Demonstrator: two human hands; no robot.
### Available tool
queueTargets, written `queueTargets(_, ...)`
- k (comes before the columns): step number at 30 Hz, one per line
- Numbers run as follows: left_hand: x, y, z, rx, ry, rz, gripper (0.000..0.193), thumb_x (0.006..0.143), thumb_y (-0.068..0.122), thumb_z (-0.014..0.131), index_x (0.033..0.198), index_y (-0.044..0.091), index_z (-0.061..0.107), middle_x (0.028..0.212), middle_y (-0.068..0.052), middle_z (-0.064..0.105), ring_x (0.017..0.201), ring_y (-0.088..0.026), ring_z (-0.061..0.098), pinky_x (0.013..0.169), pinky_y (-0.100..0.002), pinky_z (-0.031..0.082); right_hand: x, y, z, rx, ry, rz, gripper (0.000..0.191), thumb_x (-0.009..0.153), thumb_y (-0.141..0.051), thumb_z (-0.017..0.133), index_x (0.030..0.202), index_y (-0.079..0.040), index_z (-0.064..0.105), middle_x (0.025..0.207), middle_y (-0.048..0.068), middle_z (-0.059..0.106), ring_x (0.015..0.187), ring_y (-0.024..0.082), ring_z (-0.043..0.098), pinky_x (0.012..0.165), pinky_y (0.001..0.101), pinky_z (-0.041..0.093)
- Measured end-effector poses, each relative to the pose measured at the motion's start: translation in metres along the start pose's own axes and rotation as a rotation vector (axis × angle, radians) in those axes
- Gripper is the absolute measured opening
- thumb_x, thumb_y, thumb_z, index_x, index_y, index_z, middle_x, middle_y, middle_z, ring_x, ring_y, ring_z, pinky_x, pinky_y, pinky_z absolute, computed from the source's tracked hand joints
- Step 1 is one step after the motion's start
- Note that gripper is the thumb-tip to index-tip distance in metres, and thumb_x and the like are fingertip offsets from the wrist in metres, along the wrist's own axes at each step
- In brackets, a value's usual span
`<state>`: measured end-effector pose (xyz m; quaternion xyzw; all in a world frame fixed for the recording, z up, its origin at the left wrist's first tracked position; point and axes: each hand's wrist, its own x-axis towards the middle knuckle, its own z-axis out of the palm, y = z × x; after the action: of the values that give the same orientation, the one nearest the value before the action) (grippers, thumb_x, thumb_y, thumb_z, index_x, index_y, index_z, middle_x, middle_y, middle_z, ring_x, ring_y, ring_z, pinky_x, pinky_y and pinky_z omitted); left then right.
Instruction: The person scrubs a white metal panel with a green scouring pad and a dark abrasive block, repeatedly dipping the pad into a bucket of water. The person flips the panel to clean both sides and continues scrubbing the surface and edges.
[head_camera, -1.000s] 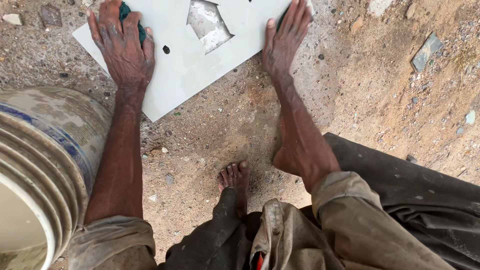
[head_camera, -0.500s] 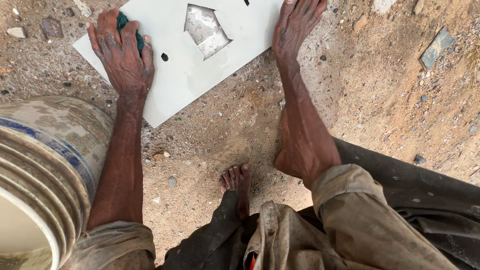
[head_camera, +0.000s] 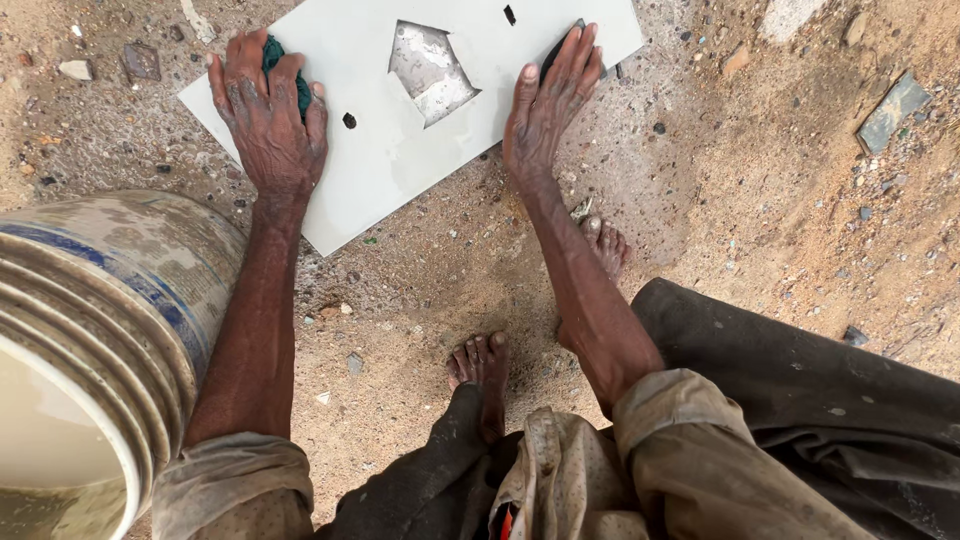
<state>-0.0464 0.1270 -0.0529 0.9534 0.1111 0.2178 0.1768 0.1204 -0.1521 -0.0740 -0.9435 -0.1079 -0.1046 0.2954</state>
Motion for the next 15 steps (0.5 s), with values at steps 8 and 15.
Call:
queueTargets(8,0.003,0.001,-0.002,0.015,0.0,-0.026,0.031,0.113,0.024,0.064,0.142,0.012,0.065,0.154,-0.019,0.049,0.153,-0.038,0.041,0.132,-0.067,0.018,0.013,0.006,-0.006,-0.286,0.056,0.031,0.082,0.113,-0.074,0.014,0.176,-0.022,0.002,0.179,0.005,-0.007,0.167,0.031,-0.007,0.137,0.0622,-0.001)
queueTargets(15,0.007,0.007,-0.008,0.048,0.053,0.027,0.034,0.111,0.019,0.066,0.141,0.005,0.06,0.147,-0.024,0.052,0.146,-0.04,0.046,0.126,-0.067,0.027,-0.019,-0.002,-0.009,-0.4,-0.17,-0.078,0.082,0.112,-0.071,0.008,0.171,-0.016,-0.007,0.177,0.009,-0.016,0.166,0.033,-0.011,0.135,0.0628,-0.005)
